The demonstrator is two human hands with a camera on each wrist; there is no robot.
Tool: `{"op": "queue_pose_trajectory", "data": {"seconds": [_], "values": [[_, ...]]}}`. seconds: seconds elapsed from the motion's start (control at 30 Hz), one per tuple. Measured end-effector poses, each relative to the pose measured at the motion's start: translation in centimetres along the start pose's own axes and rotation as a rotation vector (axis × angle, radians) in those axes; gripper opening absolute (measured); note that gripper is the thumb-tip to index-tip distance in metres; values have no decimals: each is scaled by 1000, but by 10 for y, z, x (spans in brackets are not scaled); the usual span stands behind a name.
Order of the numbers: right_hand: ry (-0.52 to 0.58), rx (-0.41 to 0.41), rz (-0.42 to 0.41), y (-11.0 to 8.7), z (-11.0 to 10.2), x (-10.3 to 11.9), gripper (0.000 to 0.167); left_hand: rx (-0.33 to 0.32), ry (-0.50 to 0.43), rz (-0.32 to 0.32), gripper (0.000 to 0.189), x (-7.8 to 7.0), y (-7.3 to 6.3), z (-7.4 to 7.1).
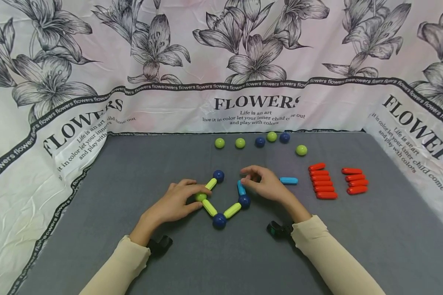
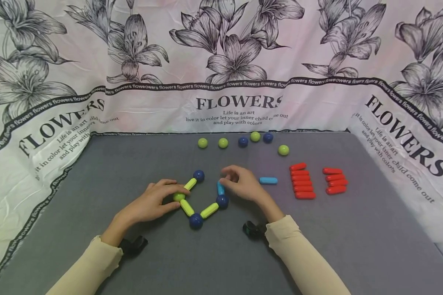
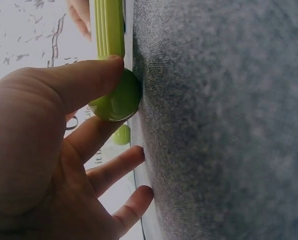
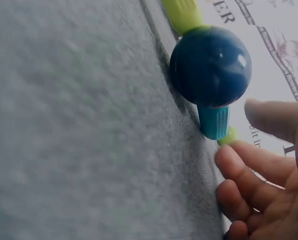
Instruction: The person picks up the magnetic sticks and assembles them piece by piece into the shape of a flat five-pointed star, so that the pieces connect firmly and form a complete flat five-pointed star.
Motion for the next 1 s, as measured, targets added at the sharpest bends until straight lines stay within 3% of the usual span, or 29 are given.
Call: {"op": "queue_pose_trajectory", "data": {"seconds": [0.2,0.43,1.0], "values": [[-36,92,-32,-8,10,3,34,-30,10,5,35,-1,0,-3],[-9,80,-63,-12,12,7,38,-50,52,12,36,0,1,-3],[-34,54,-76,-13,12,5,33,-40,49,9,36,0,1,-3]]}}
Point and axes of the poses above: each hand's wrist, its own y-axis towards the middle knuckle, its own z-axis out of the palm, x = y × z, the point moved 9 cm from there along y, towards the middle knuckle, and after that the axes turned 7 degrees about y, right-handed, at the moved point
